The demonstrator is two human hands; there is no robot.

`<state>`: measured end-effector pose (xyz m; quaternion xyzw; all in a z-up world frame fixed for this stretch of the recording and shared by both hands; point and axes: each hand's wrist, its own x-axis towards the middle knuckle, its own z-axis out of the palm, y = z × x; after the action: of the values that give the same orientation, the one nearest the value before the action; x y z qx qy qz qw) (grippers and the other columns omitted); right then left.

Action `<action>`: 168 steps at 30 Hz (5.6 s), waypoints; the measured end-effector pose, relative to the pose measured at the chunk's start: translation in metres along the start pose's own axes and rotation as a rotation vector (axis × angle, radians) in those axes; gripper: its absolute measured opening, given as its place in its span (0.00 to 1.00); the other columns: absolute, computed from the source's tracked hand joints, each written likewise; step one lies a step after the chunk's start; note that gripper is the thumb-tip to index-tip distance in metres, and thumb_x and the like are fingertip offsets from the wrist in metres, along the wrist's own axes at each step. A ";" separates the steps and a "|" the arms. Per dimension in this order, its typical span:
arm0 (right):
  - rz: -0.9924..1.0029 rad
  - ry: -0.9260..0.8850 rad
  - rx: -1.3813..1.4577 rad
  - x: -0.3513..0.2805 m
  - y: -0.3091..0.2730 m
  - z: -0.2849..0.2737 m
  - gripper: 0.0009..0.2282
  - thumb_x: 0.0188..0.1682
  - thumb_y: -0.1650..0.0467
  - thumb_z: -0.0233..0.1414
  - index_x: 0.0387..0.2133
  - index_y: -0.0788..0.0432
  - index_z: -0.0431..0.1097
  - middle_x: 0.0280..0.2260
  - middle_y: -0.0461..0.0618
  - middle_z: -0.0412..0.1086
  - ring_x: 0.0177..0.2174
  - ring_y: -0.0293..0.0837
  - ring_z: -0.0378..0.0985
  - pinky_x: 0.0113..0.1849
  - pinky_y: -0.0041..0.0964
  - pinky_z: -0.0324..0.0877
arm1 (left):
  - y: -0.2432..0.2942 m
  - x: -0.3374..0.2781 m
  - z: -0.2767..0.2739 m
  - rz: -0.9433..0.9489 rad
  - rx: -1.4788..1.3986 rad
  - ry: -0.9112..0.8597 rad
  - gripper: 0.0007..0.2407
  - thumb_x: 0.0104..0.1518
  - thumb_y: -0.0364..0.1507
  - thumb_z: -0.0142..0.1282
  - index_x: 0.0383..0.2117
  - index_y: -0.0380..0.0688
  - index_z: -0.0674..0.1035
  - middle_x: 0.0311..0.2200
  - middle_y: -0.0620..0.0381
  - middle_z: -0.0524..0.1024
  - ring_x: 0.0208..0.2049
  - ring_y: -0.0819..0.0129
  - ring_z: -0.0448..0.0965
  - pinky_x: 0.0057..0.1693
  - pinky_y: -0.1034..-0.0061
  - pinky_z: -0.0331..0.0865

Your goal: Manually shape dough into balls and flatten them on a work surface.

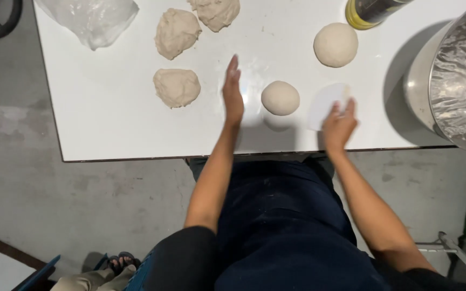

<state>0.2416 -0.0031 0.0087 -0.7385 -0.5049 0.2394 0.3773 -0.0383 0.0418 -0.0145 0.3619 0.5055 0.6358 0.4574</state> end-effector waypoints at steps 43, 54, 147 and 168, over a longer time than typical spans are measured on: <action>-0.220 -0.105 0.507 -0.014 0.101 0.112 0.24 0.56 0.81 0.43 0.66 0.75 0.49 0.58 0.73 0.62 0.53 0.59 0.72 0.54 0.50 0.71 | -0.009 -0.048 0.030 0.035 0.098 0.201 0.21 0.71 0.34 0.41 0.66 0.32 0.67 0.69 0.43 0.63 0.72 0.56 0.58 0.75 0.64 0.51; 0.155 -0.041 0.082 -0.018 -0.027 -0.016 0.18 0.57 0.71 0.47 0.57 0.72 0.59 0.33 0.66 0.76 0.33 0.51 0.84 0.34 0.46 0.78 | -0.027 -0.001 0.001 0.056 -0.074 0.083 0.22 0.74 0.36 0.34 0.69 0.34 0.62 0.71 0.42 0.59 0.73 0.56 0.56 0.76 0.66 0.47; -0.824 -1.008 -0.512 0.046 -0.102 0.120 0.32 0.51 0.59 0.44 0.68 0.59 0.49 0.69 0.51 0.49 0.69 0.49 0.46 0.70 0.49 0.39 | 0.037 0.033 0.036 0.196 0.736 -0.254 0.22 0.73 0.32 0.37 0.72 0.41 0.56 0.75 0.45 0.50 0.78 0.49 0.46 0.79 0.54 0.41; -0.524 -0.631 0.454 0.024 -0.118 0.084 0.29 0.60 0.64 0.43 0.72 0.62 0.41 0.72 0.63 0.41 0.70 0.60 0.49 0.68 0.52 0.54 | 0.027 -0.042 0.009 0.305 1.309 -0.451 0.24 0.66 0.35 0.46 0.67 0.39 0.64 0.71 0.42 0.57 0.73 0.46 0.53 0.73 0.48 0.46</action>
<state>0.1224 0.0694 0.0529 -0.3760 -0.6993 0.4535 0.4050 -0.0220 0.0031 0.0137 0.7522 0.6204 0.1679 0.1456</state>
